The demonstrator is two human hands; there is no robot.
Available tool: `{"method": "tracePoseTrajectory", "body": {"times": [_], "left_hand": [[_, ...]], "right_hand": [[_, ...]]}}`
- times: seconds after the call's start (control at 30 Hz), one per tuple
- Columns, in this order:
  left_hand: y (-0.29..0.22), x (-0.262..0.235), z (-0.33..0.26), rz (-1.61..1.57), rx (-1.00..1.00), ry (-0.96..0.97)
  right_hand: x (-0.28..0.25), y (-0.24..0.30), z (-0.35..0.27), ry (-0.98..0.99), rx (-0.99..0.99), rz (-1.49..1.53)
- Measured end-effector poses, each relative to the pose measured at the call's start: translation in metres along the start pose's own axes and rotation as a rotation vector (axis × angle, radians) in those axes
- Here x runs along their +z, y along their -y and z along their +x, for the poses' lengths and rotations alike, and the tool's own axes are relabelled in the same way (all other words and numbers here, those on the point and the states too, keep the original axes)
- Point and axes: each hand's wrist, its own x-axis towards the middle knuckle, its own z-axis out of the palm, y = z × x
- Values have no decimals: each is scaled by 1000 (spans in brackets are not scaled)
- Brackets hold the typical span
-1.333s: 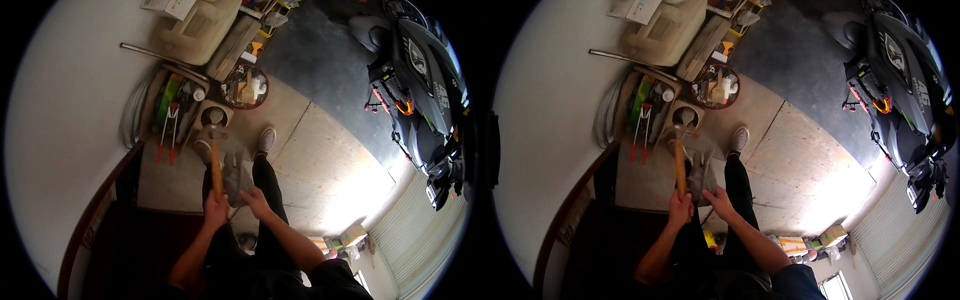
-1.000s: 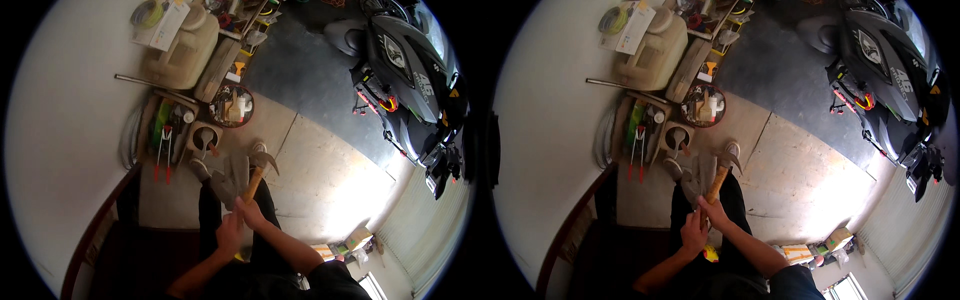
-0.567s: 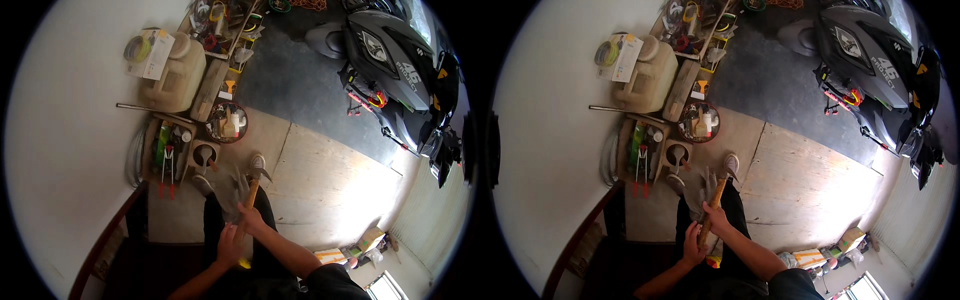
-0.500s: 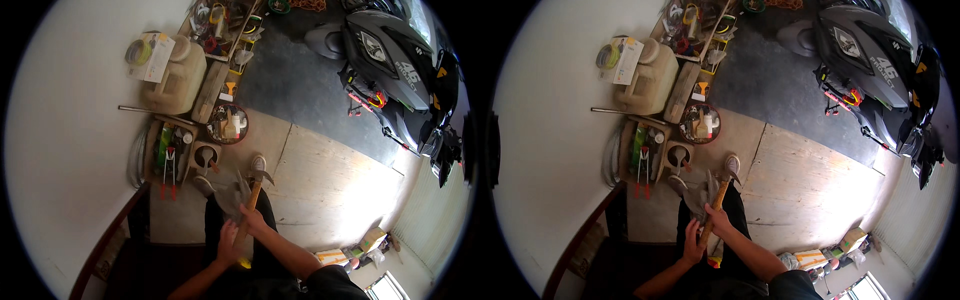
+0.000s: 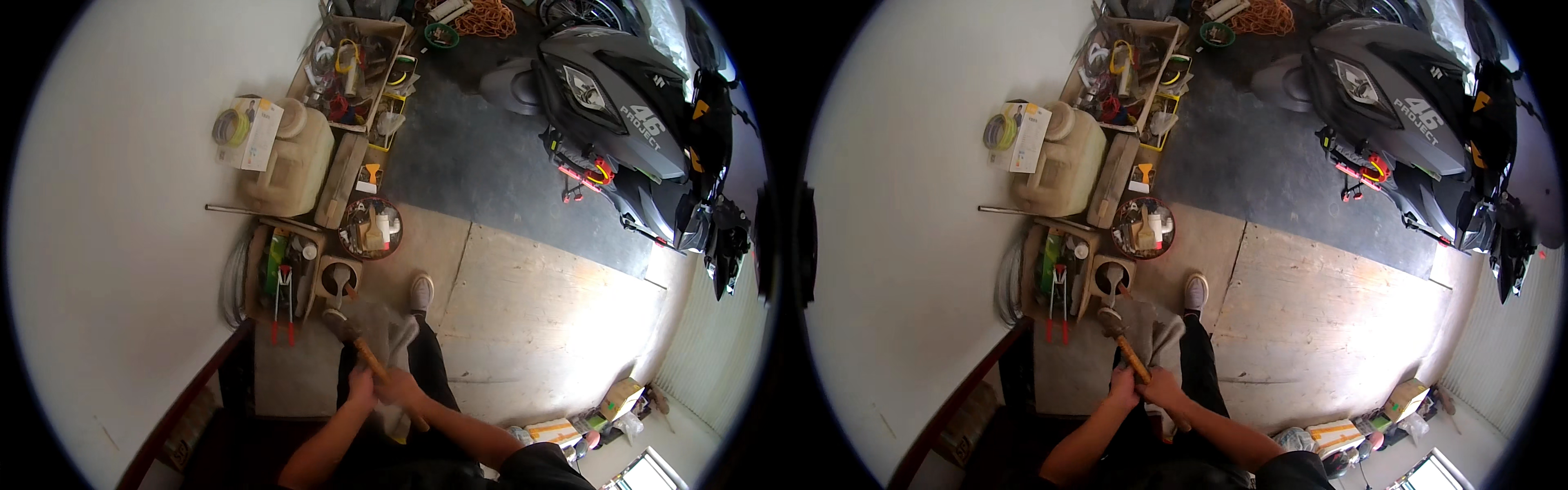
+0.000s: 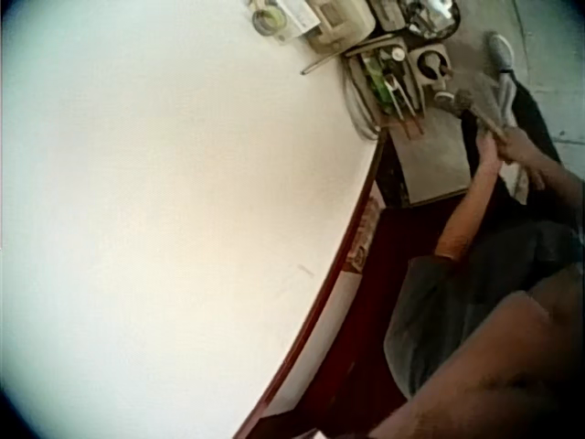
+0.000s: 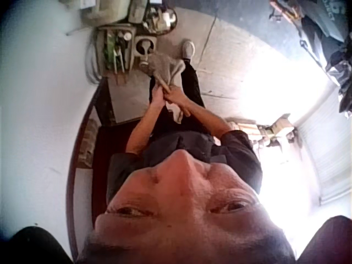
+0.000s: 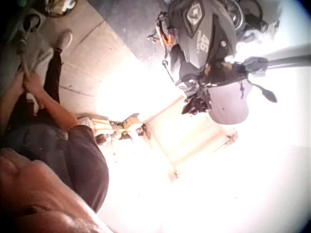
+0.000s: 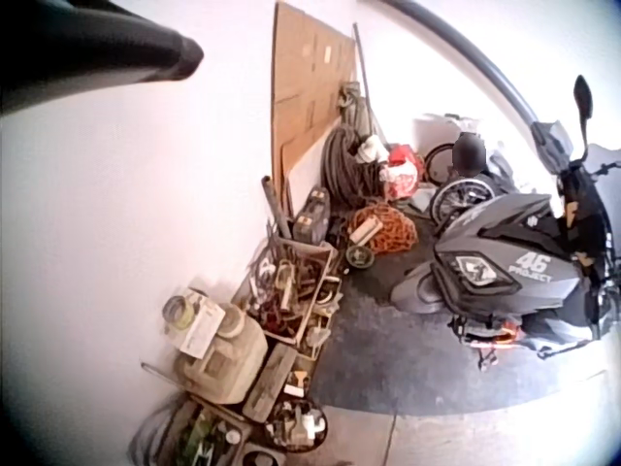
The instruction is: The person works on a toilet plumbing connection using a wrench, then moves to a living room to organize tools in a drawer. They place a wrench and other items into a drawer and wipe their hands with a cloth. Finally, they walk to a garage area and pick up a hammer from a shelf.
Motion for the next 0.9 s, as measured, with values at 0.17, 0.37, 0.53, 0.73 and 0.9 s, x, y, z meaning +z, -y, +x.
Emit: {"method": "tracePoseTrajectory", "body": {"times": [0.17, 0.37, 0.53, 0.73, 0.9], "left_hand": [[-6, 2, -10, -104, 252, -173], [-4, 16, -12, -147, 396, -189], [-12, 19, -21, -137, 259, -87], [-4, -28, 0, 372, 344, 166], [-4, -110, 37, 258, 266, 49]], "right_hand": [[33, -7, 3, -403, -97, -133], [38, -16, 2, -455, -30, 170], [26, -15, 2, -443, 7, 453], [-11, -22, 1, -373, -69, 825], [-63, -47, 2, -469, -4, 1050]]}}
